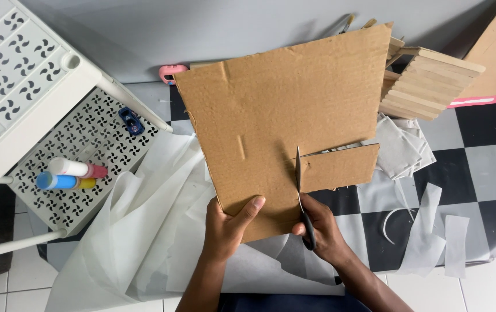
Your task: Wrapping a small box in white paper, sealing it with heat, and cutting cardboard with scissors for a craft project.
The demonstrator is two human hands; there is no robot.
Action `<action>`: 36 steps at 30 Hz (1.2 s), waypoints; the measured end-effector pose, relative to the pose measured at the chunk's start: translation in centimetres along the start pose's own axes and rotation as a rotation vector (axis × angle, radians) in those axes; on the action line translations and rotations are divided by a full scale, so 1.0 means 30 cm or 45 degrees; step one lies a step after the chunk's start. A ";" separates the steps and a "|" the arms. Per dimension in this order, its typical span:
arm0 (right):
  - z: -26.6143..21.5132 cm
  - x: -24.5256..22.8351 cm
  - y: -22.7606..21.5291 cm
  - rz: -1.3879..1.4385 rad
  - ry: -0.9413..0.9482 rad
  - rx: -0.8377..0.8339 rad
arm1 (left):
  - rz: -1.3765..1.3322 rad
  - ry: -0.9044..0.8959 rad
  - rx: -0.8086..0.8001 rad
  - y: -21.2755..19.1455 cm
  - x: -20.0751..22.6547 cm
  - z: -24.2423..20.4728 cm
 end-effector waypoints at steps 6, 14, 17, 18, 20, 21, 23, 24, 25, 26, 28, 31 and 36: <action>-0.001 0.002 0.010 -0.023 -0.031 0.052 | -0.046 -0.017 -0.007 -0.004 -0.014 -0.002; 0.001 0.017 0.016 -0.054 -0.025 0.090 | -0.035 -0.039 0.009 -0.007 -0.012 -0.004; 0.009 0.019 0.017 -0.061 -0.063 0.083 | -0.026 -0.029 0.017 -0.010 -0.018 -0.001; 0.010 0.020 0.018 -0.061 -0.081 0.067 | -0.023 -0.011 0.023 -0.011 -0.019 -0.003; 0.009 0.011 0.020 -0.055 -0.079 0.061 | -0.036 -0.022 0.024 -0.012 -0.018 -0.007; 0.011 0.006 0.021 -0.050 -0.077 0.055 | -0.049 -0.032 0.025 -0.013 -0.017 -0.007; 0.011 0.004 0.022 -0.014 -0.081 0.064 | -0.052 -0.020 0.026 -0.013 -0.020 -0.004; 0.010 0.003 0.023 0.021 -0.085 0.070 | -0.056 -0.009 0.029 -0.013 -0.022 -0.006; 0.011 0.007 0.023 0.020 -0.085 0.067 | -0.057 -0.010 0.033 -0.014 -0.017 -0.007; 0.011 0.011 0.022 0.004 -0.061 0.061 | -0.061 -0.023 0.036 -0.014 -0.011 -0.006; 0.014 0.004 0.020 -0.014 -0.038 0.053 | -0.067 -0.037 0.041 -0.015 -0.005 -0.003; 0.018 -0.037 0.012 0.079 0.059 -0.040 | -0.074 -0.094 0.074 -0.020 -0.010 0.003; -0.001 -0.099 -0.042 0.271 -0.068 -0.367 | -0.047 -0.255 0.351 -0.068 -0.016 0.006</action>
Point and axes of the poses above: each hand's wrist, its own z-axis towards the middle knuckle, its own y-axis out of the palm, x = y × z, the point moved 1 cm from there along z, towards the middle knuckle, and after that the axes turned 10 degrees about y, right-handed, at the moved point
